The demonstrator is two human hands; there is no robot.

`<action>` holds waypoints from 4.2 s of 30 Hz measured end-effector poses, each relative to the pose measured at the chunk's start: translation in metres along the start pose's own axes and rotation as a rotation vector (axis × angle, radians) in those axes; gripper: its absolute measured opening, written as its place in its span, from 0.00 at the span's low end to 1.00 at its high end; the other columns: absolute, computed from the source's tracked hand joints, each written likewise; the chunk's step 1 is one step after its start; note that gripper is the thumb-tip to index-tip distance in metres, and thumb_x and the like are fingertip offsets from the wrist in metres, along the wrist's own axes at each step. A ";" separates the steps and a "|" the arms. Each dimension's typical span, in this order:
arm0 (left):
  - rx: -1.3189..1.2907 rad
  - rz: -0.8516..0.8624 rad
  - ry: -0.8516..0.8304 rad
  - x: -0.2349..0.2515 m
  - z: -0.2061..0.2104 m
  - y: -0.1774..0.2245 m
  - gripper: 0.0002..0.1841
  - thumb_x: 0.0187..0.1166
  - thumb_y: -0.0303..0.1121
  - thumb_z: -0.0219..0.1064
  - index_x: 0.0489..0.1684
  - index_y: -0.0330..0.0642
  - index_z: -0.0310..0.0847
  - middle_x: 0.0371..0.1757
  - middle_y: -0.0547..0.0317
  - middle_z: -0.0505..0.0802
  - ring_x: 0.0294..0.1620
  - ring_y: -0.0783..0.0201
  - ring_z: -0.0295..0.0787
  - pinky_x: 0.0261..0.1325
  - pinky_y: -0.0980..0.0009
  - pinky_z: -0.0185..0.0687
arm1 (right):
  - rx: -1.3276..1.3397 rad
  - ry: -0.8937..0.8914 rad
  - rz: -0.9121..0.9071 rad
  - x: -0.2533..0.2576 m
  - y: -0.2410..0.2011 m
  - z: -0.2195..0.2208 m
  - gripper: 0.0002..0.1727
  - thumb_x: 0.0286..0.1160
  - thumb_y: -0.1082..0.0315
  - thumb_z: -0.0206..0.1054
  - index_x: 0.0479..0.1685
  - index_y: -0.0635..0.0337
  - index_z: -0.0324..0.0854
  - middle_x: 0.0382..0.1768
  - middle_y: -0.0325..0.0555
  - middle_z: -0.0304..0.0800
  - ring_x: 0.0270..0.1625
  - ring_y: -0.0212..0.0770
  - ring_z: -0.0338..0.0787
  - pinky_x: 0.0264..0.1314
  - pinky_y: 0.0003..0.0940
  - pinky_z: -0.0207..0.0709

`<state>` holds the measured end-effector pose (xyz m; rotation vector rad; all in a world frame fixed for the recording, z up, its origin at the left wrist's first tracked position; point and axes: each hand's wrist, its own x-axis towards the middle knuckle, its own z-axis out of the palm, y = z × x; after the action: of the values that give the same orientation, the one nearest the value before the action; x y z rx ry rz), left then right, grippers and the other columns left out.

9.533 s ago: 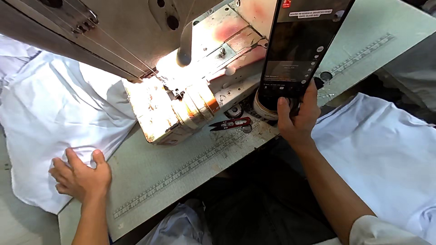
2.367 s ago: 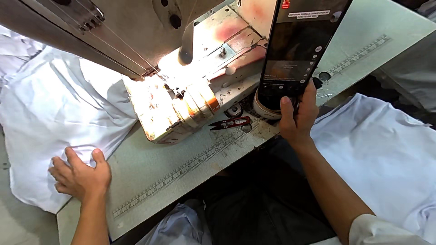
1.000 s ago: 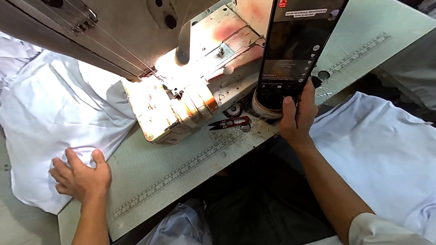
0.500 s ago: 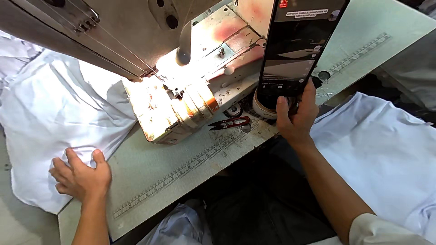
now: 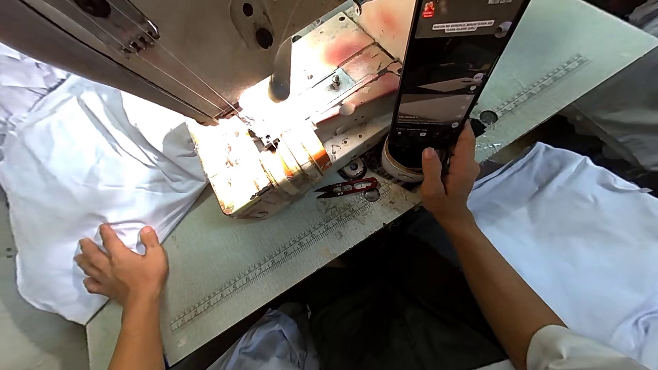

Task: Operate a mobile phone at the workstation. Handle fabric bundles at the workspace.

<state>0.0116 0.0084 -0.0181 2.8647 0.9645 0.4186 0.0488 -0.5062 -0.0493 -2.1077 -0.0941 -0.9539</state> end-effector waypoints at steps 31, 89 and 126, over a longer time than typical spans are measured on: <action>0.002 -0.007 0.003 0.000 0.000 0.001 0.43 0.84 0.64 0.49 0.94 0.44 0.54 0.94 0.33 0.52 0.94 0.30 0.41 0.84 0.25 0.39 | 0.018 0.010 -0.010 0.000 0.001 0.000 0.33 0.87 0.59 0.52 0.82 0.78 0.60 0.61 0.64 0.86 0.64 0.45 0.86 0.69 0.41 0.78; 0.010 0.002 0.005 0.000 0.000 0.001 0.42 0.85 0.63 0.49 0.93 0.44 0.56 0.94 0.32 0.53 0.94 0.30 0.42 0.84 0.25 0.39 | 0.006 0.031 -0.010 0.000 -0.001 0.001 0.34 0.84 0.59 0.58 0.80 0.79 0.62 0.59 0.65 0.87 0.62 0.46 0.88 0.66 0.40 0.80; -0.001 0.000 0.010 0.000 0.001 -0.001 0.43 0.84 0.63 0.49 0.93 0.44 0.55 0.94 0.32 0.53 0.94 0.30 0.41 0.84 0.25 0.38 | 0.015 0.024 -0.024 0.000 0.000 0.001 0.33 0.87 0.59 0.54 0.81 0.79 0.61 0.61 0.64 0.86 0.65 0.45 0.87 0.69 0.40 0.79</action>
<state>0.0117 0.0095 -0.0194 2.8642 0.9660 0.4333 0.0493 -0.5059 -0.0498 -2.0847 -0.1141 -0.9895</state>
